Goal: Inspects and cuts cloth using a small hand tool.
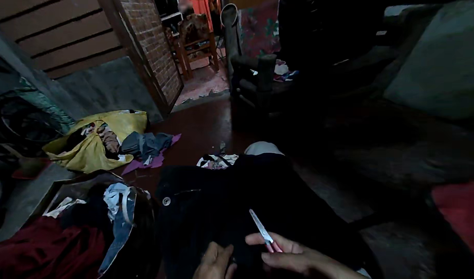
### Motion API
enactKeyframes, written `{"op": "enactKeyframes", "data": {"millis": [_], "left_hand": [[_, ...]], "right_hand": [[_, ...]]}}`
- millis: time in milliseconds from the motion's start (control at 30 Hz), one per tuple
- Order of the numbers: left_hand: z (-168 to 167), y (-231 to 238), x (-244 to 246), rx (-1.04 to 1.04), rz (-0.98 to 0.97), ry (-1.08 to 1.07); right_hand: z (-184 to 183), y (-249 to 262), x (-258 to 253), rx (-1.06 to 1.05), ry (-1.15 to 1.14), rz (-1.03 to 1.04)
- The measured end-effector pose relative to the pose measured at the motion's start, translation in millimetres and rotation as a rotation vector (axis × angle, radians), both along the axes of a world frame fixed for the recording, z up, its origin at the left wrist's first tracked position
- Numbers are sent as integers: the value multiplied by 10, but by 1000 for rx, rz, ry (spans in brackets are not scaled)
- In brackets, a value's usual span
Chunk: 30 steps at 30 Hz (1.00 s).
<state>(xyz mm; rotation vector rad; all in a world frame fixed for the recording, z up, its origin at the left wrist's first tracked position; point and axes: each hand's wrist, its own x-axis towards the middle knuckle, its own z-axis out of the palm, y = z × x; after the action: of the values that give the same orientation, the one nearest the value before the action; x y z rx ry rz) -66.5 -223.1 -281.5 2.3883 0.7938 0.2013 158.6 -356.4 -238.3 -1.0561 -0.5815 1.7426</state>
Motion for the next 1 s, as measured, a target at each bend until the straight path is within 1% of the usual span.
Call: {"op": "enactKeyframes", "data": {"millis": [100,167,233,300,367,467,500,533,567,600,633,667,700,733,800,867,900,933,1000], "left_hand": [[16,-7,16,39,16,58],[59,16,39,31,25,89],[86,46,71,23,28,129],[108,65,107,11,32,166],[143,48,143,8,42,219],[151,-20,178,62,65,232],[194,-47,195,67,72,236],[305,-81,227,49,79,257],[489,-126,280,-1,89,293],[563,-138,300,-20,87,316],[473,-120,267,10,77,287],[277,-79,205,69,63,235],[145,-51,160,94,57,194],[83,-33,130,86,55,162],[64,10,76,-10,45,100],[84,80,-7,-129,29,-70],[123,110,-53,-141,40,-172],[184,143,-107,-88,67,-238],[341,247,-266,123,144,-232]], "right_hand": [[-22,132,-4,-4,-99,-102],[22,214,-36,-73,-52,-176],[34,247,-57,-88,-16,-182],[-28,236,-75,-17,-47,-155],[-124,197,-105,77,-141,-169],[-256,163,-101,208,-252,-188],[-209,160,-111,203,-274,-196],[-89,154,-144,165,-299,-216],[81,153,-197,106,-336,-249],[140,157,-222,78,-346,-265],[63,159,-207,98,-329,-260],[-116,164,-160,140,-296,-230],[-223,172,-130,155,-282,-203],[-264,177,-110,146,-283,-177],[-276,184,-78,105,-277,-137],[-267,188,-53,77,-204,-124],[-257,196,-43,76,-152,-129],[-233,209,-34,76,-100,-137],[-77,238,-43,20,-53,-169]]}}
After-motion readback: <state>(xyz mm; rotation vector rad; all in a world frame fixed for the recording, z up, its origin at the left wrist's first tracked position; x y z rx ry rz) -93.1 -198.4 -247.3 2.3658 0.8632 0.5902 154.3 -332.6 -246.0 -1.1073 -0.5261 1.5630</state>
